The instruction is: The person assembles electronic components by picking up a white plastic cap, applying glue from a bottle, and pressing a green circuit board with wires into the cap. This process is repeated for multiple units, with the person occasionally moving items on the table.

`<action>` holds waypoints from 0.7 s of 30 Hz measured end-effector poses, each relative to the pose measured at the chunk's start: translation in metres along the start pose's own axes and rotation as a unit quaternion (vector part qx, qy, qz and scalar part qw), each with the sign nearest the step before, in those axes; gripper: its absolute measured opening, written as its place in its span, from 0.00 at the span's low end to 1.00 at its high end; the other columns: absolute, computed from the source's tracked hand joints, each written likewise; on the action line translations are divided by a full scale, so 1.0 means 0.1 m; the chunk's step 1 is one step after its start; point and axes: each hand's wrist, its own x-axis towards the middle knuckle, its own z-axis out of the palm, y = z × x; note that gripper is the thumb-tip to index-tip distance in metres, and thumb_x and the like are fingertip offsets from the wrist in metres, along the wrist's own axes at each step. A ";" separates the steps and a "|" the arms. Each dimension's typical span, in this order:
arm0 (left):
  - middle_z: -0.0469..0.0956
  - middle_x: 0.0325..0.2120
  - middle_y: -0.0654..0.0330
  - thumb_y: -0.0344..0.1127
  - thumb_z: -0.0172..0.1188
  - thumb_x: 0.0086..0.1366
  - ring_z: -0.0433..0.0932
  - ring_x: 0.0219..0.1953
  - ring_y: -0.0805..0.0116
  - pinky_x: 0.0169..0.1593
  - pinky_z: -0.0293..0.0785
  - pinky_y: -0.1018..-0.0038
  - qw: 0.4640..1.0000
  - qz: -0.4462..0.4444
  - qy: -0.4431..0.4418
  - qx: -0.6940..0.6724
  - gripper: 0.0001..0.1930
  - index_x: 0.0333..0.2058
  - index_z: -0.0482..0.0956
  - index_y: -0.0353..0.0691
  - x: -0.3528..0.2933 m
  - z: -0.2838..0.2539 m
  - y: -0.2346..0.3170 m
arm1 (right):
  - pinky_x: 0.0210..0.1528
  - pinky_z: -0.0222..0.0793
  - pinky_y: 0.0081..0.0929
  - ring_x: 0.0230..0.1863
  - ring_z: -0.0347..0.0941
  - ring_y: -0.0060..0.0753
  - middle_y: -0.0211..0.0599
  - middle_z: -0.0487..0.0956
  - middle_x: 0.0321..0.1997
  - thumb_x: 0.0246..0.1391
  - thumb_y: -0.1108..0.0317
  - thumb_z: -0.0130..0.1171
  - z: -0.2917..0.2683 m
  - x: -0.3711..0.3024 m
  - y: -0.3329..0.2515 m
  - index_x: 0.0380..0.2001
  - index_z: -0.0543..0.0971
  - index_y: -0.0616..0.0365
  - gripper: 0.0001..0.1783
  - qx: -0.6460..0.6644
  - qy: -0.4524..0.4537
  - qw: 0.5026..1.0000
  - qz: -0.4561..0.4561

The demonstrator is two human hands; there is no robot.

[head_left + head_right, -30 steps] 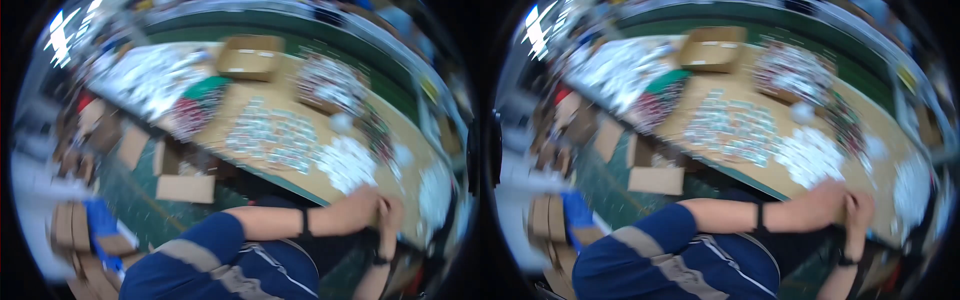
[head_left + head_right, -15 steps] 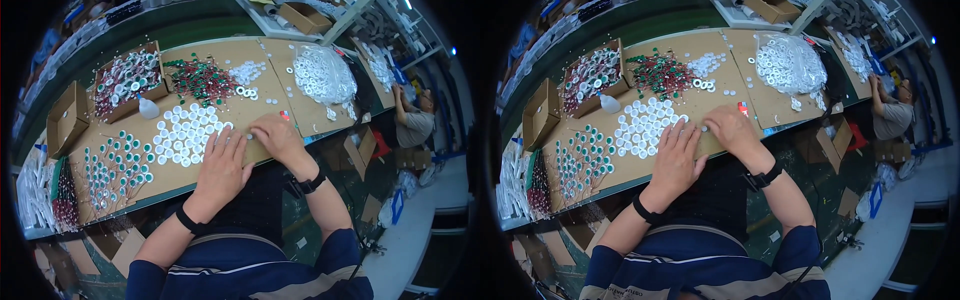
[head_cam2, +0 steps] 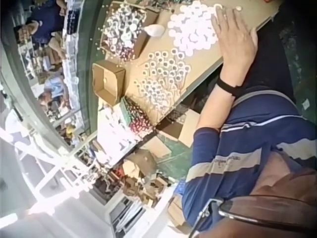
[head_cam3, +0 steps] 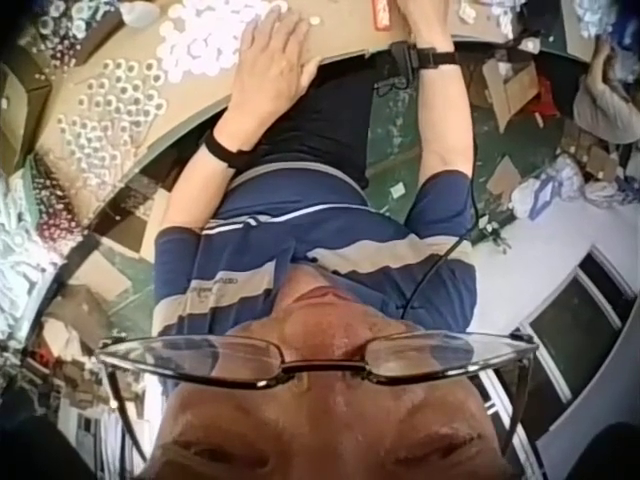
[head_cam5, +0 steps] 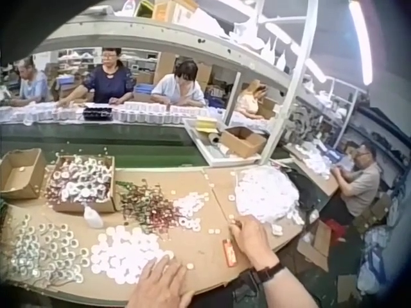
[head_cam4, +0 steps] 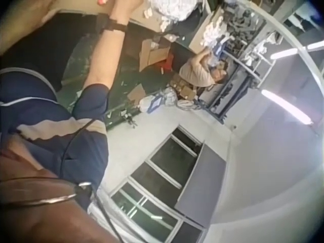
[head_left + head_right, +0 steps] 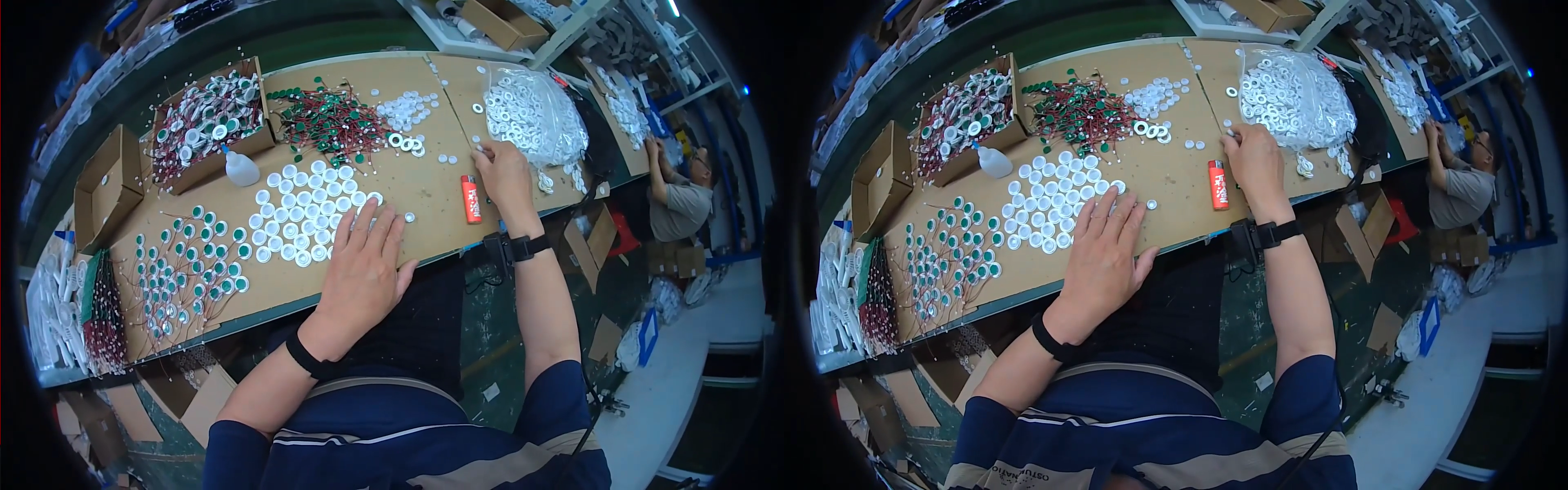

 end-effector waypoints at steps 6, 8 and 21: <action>0.77 0.73 0.47 0.47 0.76 0.71 0.66 0.81 0.42 0.85 0.57 0.44 1.000 0.001 -0.003 -0.002 0.36 0.71 0.79 0.32 -0.01 0.01 0.01 | 0.54 0.85 0.44 0.47 0.91 0.54 0.50 0.93 0.47 0.68 0.64 0.75 -0.08 -0.06 -0.01 0.50 0.94 0.61 0.14 0.071 -0.011 0.997 -0.023; 0.77 0.72 0.47 0.47 0.75 0.71 0.66 0.81 0.43 0.86 0.56 0.44 1.000 -0.005 -0.005 -0.003 0.35 0.70 0.80 0.32 0.00 0.01 -0.01 | 0.52 0.85 0.43 0.46 0.90 0.53 0.48 0.92 0.45 0.67 0.65 0.75 -0.13 -0.22 -0.09 0.47 0.94 0.62 0.12 0.157 -0.019 0.986 -0.058; 0.78 0.72 0.47 0.46 0.77 0.70 0.67 0.81 0.44 0.85 0.57 0.44 1.000 -0.001 0.006 -0.011 0.35 0.69 0.81 0.32 0.01 0.01 -0.01 | 0.51 0.85 0.46 0.47 0.87 0.54 0.42 0.89 0.48 0.64 0.79 0.74 -0.25 -1.15 -0.53 0.49 0.91 0.59 0.12 0.032 -0.023 0.965 -0.258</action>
